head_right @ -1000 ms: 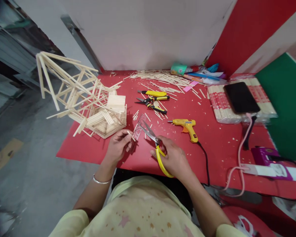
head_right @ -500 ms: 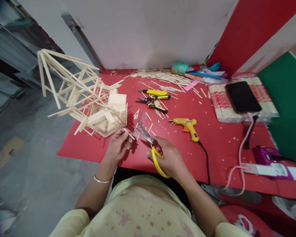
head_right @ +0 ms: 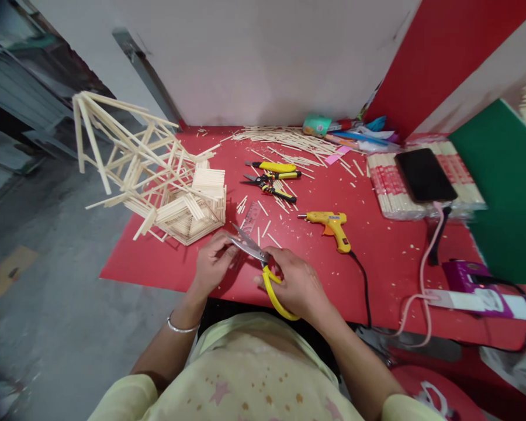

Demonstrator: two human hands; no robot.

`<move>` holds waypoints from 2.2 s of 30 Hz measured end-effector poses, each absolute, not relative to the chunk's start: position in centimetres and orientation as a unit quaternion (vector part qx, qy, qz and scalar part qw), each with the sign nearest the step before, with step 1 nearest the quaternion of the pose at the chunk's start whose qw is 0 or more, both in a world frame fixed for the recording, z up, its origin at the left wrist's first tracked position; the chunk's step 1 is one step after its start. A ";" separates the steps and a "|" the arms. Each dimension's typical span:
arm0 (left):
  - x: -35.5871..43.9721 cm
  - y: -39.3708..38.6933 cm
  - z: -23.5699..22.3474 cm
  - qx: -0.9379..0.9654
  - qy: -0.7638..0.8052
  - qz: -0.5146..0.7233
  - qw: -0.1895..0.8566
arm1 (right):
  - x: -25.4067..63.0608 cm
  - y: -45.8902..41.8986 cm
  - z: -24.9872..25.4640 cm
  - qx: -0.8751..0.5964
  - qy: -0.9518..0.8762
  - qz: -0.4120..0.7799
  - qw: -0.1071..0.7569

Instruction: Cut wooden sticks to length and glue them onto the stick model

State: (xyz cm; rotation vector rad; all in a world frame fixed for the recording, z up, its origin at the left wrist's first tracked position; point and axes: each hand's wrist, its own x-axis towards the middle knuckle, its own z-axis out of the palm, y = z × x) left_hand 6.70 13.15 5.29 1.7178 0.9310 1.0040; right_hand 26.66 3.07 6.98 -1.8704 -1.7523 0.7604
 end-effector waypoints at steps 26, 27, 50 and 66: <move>6.6 13.5 5.2 0.766 0.326 0.413 0.370 | 26.5 3.0 7.1 -0.667 -0.655 0.263 0.240; 6.7 13.5 5.2 0.765 0.326 0.412 0.372 | 26.5 3.0 7.0 -0.666 -0.654 0.262 0.244; 6.5 13.5 4.4 0.741 0.305 0.403 0.443 | 26.8 3.2 7.0 -0.671 -0.690 0.195 0.190; 6.4 13.5 5.2 0.745 0.307 0.365 0.466 | 26.7 2.9 6.5 -0.664 -0.680 0.226 0.216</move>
